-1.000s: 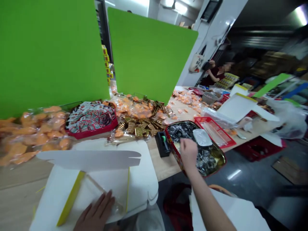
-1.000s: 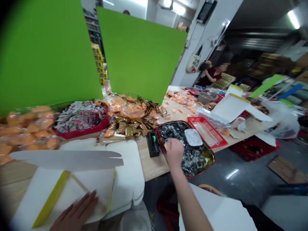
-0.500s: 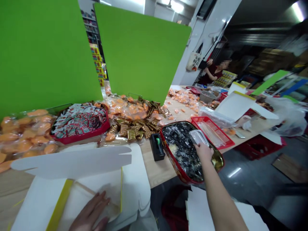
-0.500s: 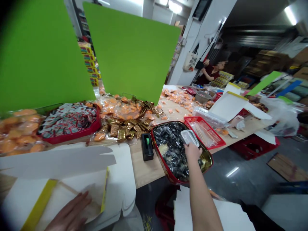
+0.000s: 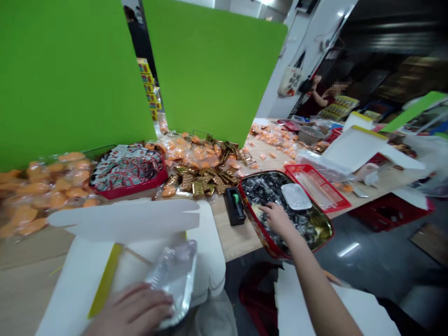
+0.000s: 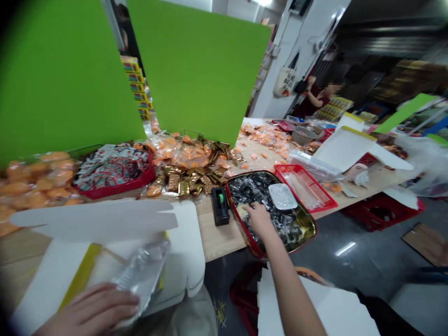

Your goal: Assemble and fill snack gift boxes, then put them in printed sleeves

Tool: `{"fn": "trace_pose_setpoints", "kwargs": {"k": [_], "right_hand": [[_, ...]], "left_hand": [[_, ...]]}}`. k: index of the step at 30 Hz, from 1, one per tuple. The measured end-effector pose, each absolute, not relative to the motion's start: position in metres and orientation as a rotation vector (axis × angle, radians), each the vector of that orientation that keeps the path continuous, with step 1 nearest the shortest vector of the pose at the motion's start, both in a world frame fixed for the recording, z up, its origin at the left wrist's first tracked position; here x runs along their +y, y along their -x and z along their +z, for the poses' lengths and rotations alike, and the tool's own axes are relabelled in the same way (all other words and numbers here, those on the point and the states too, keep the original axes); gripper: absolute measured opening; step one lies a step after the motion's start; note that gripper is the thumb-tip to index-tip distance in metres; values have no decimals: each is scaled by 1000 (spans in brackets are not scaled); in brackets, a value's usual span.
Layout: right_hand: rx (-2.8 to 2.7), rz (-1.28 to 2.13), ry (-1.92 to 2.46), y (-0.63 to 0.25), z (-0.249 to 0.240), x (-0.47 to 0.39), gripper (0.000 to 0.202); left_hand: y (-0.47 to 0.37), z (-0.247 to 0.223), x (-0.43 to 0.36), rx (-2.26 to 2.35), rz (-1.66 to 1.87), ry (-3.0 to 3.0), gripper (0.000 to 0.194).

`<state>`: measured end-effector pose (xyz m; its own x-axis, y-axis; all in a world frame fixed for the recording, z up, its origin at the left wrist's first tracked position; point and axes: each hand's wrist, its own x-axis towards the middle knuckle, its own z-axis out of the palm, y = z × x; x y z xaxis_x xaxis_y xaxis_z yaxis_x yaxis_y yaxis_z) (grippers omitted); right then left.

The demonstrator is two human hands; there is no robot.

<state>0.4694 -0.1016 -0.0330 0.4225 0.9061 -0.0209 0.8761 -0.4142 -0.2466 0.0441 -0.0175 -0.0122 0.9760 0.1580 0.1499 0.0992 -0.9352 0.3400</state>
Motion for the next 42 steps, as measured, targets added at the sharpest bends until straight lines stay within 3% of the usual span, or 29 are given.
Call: {"fn": "trace_pose_setpoints", "kwargs": {"k": [4,8,11,16,18,22,25,29,32,35,38,42], "right_hand": [[-1595,152,2538,-521,-89,-99,40],[-1452,-112,2464,-523,-85,-99,26],[-1207,-432,2162,-460,-58,-97,35],[-2043,-182,1590,-275,-40,-91,45],[-2131,-85,1515,-238,-43,-86,52],[-1726,46,1625,-277,-48,-54,20],[-1509,-113,1844,-333,-53,2,24],[-1847,75,2025,-359,-76,79,57],[-1956,237,1941,-362,-84,102,47],[-1807,179,1954,-374,-65,103,40],[-1644,122,2000,-382,-27,108,41],[-1555,248,2147,-364,-5,131,34]], "left_hand": [[5,-35,-3,632,47,-2890,30],[17,-49,4,770,-23,-2824,27],[18,-58,2,708,23,-2814,42],[24,-78,-7,901,189,-2840,45],[29,-84,-5,820,187,-2884,44],[37,-89,3,699,126,-2907,44],[34,-84,7,649,153,-2898,49],[24,-52,15,569,456,-2896,46],[16,-2,28,763,760,-2700,35],[-5,56,54,935,956,-2474,27],[-48,97,89,887,1015,-2374,23],[-114,116,125,698,905,-2395,21]]}}
